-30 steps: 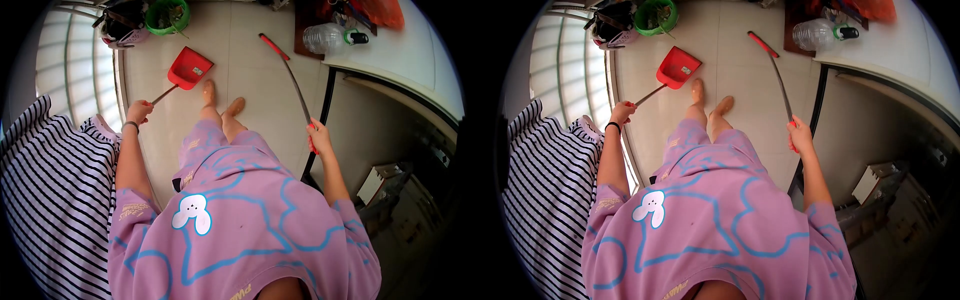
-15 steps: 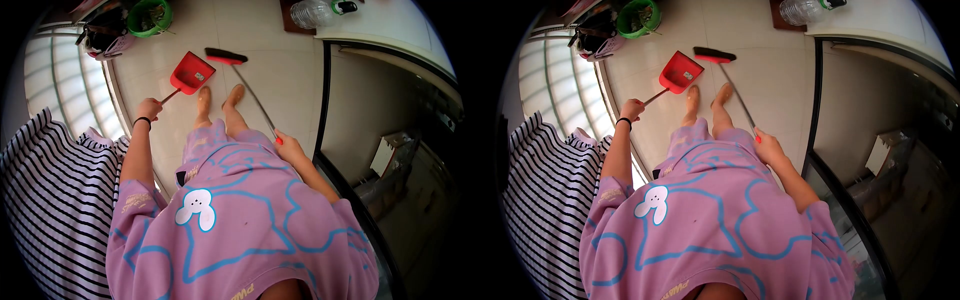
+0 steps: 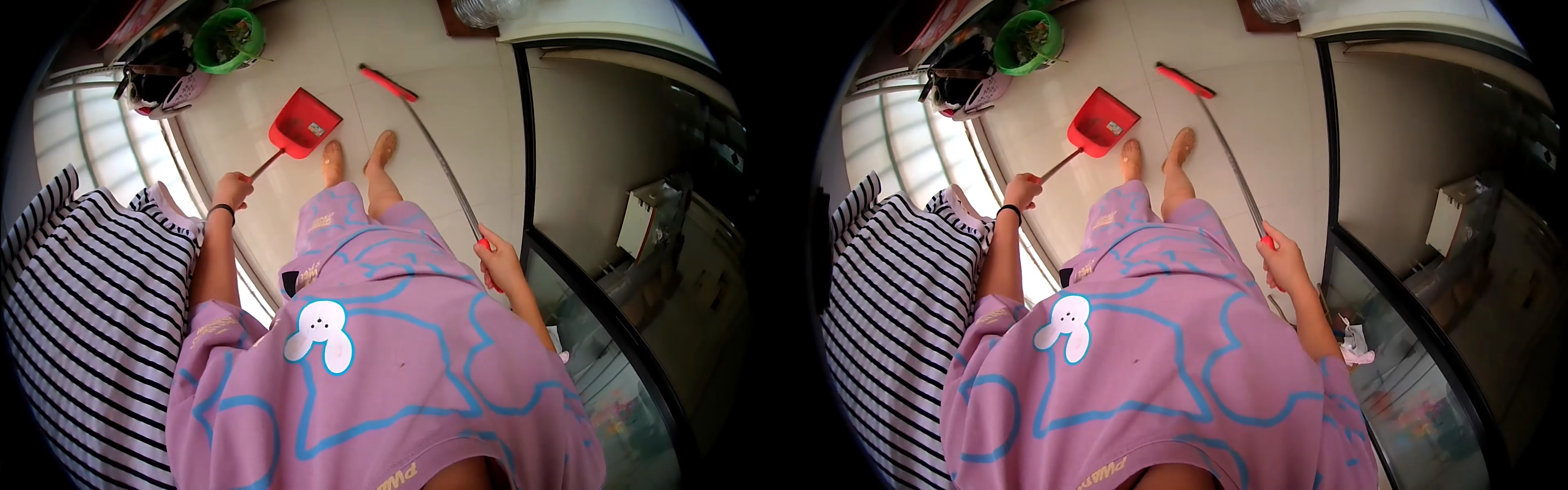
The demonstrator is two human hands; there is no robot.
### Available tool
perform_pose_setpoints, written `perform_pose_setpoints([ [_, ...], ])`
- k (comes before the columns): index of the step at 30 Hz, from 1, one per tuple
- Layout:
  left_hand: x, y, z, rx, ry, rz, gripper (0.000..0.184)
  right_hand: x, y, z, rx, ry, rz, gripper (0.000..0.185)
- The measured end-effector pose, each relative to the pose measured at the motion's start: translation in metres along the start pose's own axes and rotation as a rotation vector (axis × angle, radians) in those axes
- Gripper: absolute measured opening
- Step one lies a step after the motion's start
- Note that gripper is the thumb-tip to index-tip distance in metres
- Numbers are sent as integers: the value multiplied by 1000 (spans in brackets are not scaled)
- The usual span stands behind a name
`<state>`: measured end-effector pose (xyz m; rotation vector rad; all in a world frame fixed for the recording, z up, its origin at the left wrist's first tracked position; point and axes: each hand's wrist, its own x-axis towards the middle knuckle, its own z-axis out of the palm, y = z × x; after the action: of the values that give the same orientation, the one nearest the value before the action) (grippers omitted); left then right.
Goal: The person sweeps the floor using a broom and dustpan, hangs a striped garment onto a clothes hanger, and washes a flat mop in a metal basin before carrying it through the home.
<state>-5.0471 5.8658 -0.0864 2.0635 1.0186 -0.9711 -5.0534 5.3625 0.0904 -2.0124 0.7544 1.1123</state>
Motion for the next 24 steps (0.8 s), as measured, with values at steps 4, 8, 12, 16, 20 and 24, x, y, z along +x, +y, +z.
perform_pose_setpoints([
  [4, -11, -3, 0, 80, 35, 16, 22, 24, 14, 14, 261, -10, 1, 53],
  [8, -12, -4, 12, 70, 24, 7, 19, 53, 49, 47, -5, -105, -177, 52],
  [12, -16, 3, 6, 50, 32, 20, 16, 32, 20, 37, 160, -323, -106, 50],
  [16, -12, -5, 5, 28, 19, 7, 18, 13, 0, 12, -49, -241, -259, 49],
  [20, 4, -46, 8, -74, 22, 8, 21, 0, -62, 9, -194, -180, -63, 48],
  [24, 4, -84, 10, -227, 18, -83, 24, 54, -121, 32, -286, -56, -206, 49],
])
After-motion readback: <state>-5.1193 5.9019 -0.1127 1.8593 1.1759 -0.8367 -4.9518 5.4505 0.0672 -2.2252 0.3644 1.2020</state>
